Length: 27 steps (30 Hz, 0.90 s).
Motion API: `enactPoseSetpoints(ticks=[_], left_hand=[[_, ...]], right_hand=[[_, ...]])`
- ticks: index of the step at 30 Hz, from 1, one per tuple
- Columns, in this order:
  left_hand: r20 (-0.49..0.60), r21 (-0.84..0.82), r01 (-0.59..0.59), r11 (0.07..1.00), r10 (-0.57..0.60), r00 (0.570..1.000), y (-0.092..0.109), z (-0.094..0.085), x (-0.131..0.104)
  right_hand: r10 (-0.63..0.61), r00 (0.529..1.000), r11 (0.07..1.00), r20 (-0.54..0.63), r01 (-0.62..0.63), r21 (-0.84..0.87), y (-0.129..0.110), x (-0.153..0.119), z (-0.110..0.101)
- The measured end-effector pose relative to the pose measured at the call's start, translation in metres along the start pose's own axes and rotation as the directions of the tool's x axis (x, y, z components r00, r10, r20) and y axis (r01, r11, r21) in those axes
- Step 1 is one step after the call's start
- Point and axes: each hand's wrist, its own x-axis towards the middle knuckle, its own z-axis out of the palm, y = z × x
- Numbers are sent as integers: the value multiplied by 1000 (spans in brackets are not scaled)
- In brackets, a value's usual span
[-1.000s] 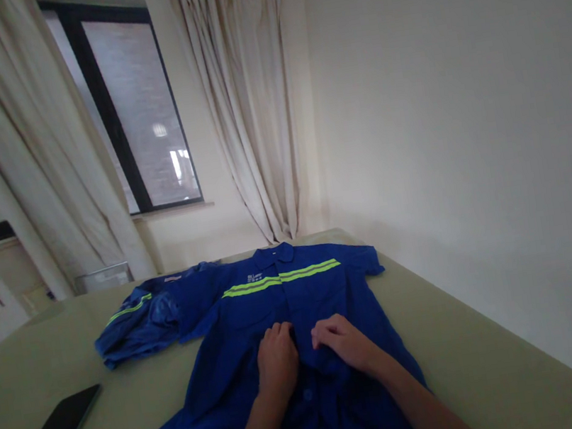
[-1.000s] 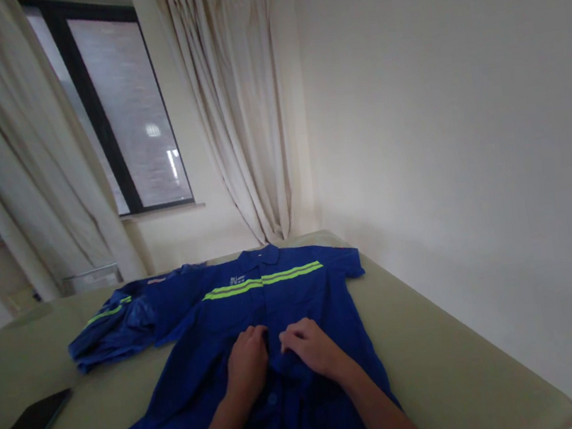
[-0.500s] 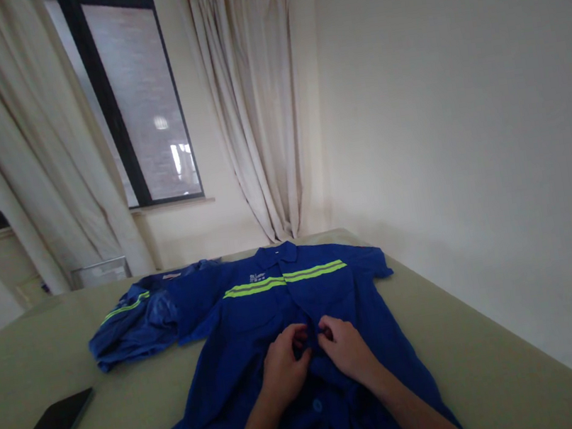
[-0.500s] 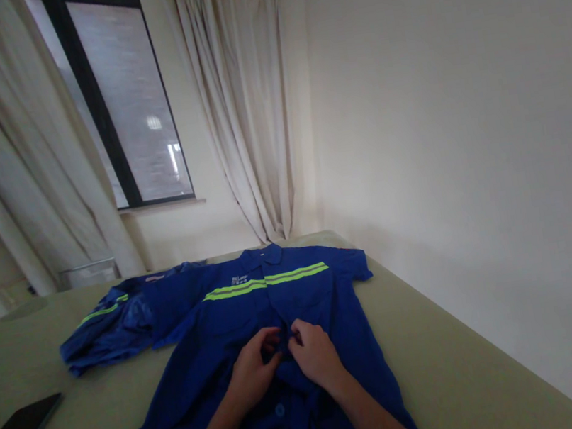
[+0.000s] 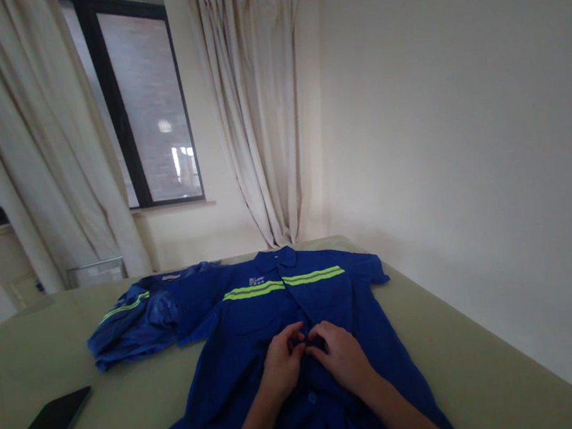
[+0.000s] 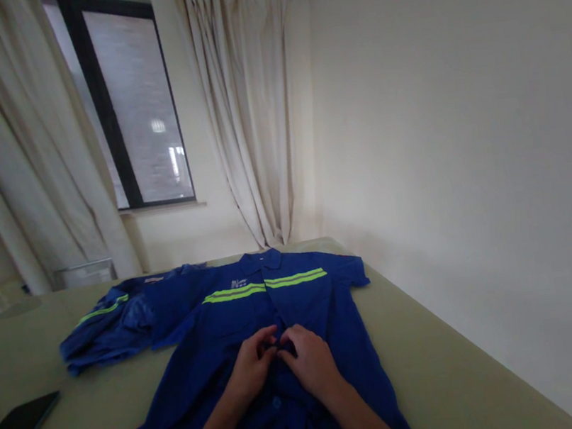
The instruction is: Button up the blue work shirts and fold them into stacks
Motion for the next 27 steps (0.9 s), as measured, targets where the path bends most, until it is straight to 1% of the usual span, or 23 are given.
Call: enactPoseSetpoints(ticks=[4, 7, 10, 14, 18, 22, 27], left_hand=[[-3, -85, -39, 996, 39, 999, 3, -3, 2], [-33, -97, -28, 995, 25, 999, 5, -5, 3], [-57, -60, -5, 998, 2, 998, 7, -6, 2], [-28, -5, -4, 1000, 3, 1000, 6, -4, 2], [-17, 74, 24, 997, -23, 1000, 5, -3, 1], [8, 155, 37, 987, -39, 999, 10, -4, -2], [8, 235, 51, 971, -54, 999, 16, -5, -6]], right_hand=[[-2, 999, 1000, -51, 1, -8, -4, -2, 0], [-18, 998, 1000, -68, 18, -2, -7, -3, -1], [-31, 996, 999, -82, 32, 18, -6, -2, 0], [19, 998, 1000, -58, -19, 8, -2, 0, 5], [54, 998, 998, -41, -55, -27, 0, 1, 6], [56, 998, 998, -13, -56, -37, 0, 2, 3], [55, 998, 998, 19, -54, -34, 0, 1, 2]])
